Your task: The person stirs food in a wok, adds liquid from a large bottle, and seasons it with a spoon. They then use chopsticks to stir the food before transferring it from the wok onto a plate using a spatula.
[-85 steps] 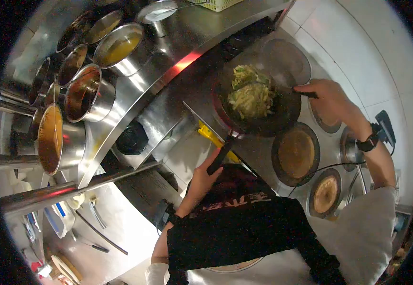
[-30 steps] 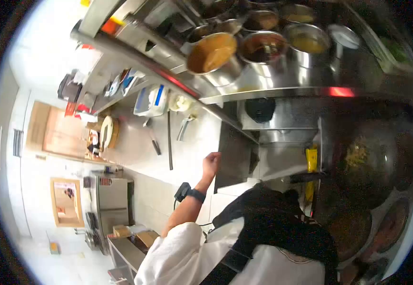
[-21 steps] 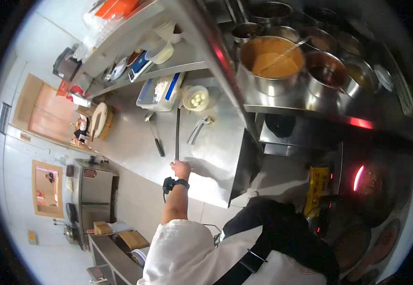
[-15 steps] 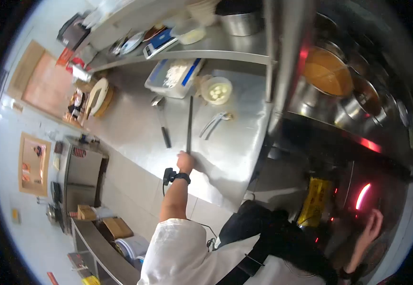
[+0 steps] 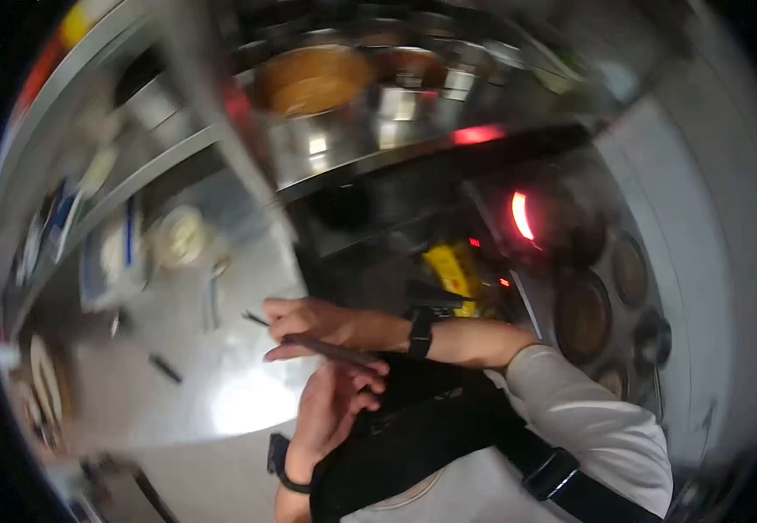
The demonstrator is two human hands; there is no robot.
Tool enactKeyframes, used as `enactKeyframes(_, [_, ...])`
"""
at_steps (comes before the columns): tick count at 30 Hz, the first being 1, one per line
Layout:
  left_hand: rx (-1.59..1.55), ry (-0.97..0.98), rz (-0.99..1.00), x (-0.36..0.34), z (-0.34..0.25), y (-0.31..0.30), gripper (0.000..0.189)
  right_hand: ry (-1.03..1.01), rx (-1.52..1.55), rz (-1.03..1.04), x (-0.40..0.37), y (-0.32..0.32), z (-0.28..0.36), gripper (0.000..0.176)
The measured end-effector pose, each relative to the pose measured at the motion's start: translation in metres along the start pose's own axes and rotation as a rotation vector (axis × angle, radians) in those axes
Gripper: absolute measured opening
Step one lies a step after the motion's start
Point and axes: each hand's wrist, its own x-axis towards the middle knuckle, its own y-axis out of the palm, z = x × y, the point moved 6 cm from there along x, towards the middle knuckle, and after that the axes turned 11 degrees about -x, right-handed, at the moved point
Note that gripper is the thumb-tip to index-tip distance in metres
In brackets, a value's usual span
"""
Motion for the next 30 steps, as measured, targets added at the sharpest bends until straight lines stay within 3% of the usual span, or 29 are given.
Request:
enactKeyframes(2, [0.005,-0.093,0.142,0.009,0.010,0.004,0.043,0.058,-0.048,-0.193,-0.023,-0.042,0.004,0.026])
enactKeyframes(3, [0.084,-0.075,0.045,0.017,0.012,-0.002,0.040,0.032,-0.065,-0.323,-0.039,-0.068,0.010,0.023])
enactKeyframes(5, [0.182,-0.068,-0.050,0.032,0.019,-0.014,0.036,0.399,0.259,-0.408,-0.095,-0.127,0.024,0.015])
enactKeyframes(6, [0.217,-0.025,-0.124,0.045,0.030,-0.029,0.032,0.254,0.134,-0.450,-0.135,-0.161,0.027,0.021])
enactKeyframes(7, [0.252,0.021,-0.198,0.055,0.038,-0.043,0.028,0.432,0.417,-0.658,-0.167,-0.199,0.050,0.030])
enactKeyframes(8, [0.156,-0.019,-0.311,0.064,0.049,-0.060,0.021,0.492,0.066,-0.868,-0.229,-0.223,0.051,0.035])
enactKeyframes(9, [0.162,-0.031,-0.324,0.072,0.058,-0.066,0.021,0.568,0.302,-0.938,-0.262,-0.245,0.067,0.036])
enactKeyframes(10, [0.172,-0.081,-0.347,0.078,0.070,-0.074,0.021,0.606,0.047,-0.991,-0.316,-0.268,0.078,0.039])
enactKeyframes(11, [0.184,-0.128,-0.366,0.082,0.082,-0.080,0.021,0.613,0.067,-1.232,-0.347,-0.283,0.100,0.044])
enactKeyframes(13, [0.233,-0.183,-0.447,0.087,0.106,-0.093,0.021,0.711,-0.242,-1.372,-0.423,-0.313,0.127,0.046])
enactKeyframes(17, [0.308,-0.250,-0.625,0.103,0.145,-0.075,0.021,0.821,-0.330,-1.386,-0.512,-0.351,0.122,0.042])
enactKeyframes(19, [0.482,-0.194,-0.653,0.115,0.156,-0.066,0.022,0.874,-0.318,-1.377,-0.553,-0.363,0.105,0.042])
enactKeyframes(21, [0.449,-0.190,-0.670,0.121,0.171,-0.046,0.019,0.979,-0.544,-1.168,-0.581,-0.374,0.084,0.041])
enactKeyframes(24, [0.478,-0.150,-0.699,0.127,0.187,-0.023,0.009,0.860,-0.221,-1.058,-0.536,-0.394,0.043,0.039])
enactKeyframes(28, [0.461,-0.073,-0.733,0.119,0.200,-0.018,0.010,0.903,-0.223,-0.977,-0.506,-0.404,0.010,0.039])
enactKeyframes(30, [0.427,0.021,-0.687,0.118,0.202,-0.012,0.010,0.892,-0.125,-0.788,-0.495,-0.404,-0.006,0.040])
